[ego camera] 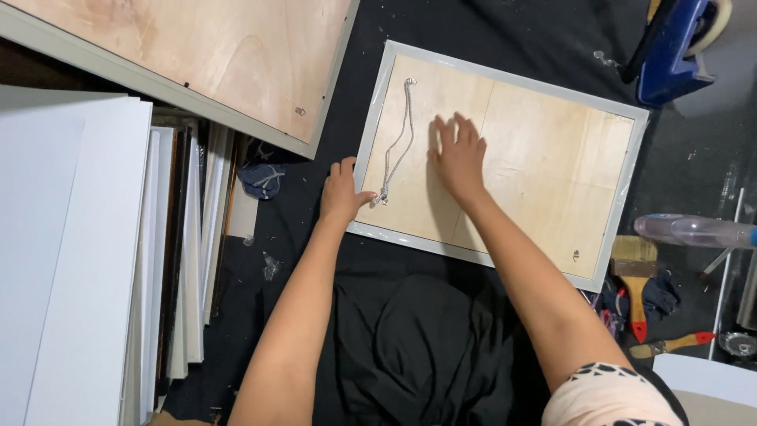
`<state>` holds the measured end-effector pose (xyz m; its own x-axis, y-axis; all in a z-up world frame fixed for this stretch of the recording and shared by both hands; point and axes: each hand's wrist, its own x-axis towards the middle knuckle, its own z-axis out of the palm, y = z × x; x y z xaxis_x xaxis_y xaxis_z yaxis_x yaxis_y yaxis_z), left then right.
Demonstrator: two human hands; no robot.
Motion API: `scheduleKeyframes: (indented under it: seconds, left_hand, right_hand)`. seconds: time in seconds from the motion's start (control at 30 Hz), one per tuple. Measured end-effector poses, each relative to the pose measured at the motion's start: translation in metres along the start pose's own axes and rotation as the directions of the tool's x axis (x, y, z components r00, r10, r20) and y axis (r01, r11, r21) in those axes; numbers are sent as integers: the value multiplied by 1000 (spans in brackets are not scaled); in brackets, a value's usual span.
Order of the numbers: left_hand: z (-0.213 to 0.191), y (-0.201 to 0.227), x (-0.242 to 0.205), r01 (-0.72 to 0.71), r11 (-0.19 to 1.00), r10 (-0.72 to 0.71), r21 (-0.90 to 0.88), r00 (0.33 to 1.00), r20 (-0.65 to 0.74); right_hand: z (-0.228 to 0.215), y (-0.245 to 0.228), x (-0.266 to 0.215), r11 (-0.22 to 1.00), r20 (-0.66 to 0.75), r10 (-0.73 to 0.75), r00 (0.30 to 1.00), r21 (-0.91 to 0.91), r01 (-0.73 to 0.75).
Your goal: The person wipes a plastic-covered framed panel with a cloth, then uses a brush to smooth the plastic. They place a wooden board with a metal hanging wire over the frame and press it into place. The person then folds the plastic edges over the board's perimeter.
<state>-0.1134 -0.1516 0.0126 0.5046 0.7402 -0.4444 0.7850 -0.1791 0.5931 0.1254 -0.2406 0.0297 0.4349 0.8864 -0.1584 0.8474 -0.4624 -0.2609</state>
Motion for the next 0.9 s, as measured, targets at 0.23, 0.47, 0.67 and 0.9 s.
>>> scheduleKeyframes:
  seconds: [0.23,0.47,0.67,0.9]
  left_hand:
    - [-7,4,-8,-17,1000,17,8,999,-41]
    - [1,-14,5,6,999,-7,-38,1000,-17]
    - [10,-35,17,15,990,-17,-139,1000,-15]
    - [1,-14,7,86,993,-89,-85,995,-36]
  right_hand:
    - [17,-56,-98,972,278,-175,944,-103,211]
    - [33,-86,-78,958,123,-248,961,-115,262]
    - [52,-77,-5,857,80,-461,884,-221,466]
    - [70,-67,35,695,162,-633,757,-311,648]
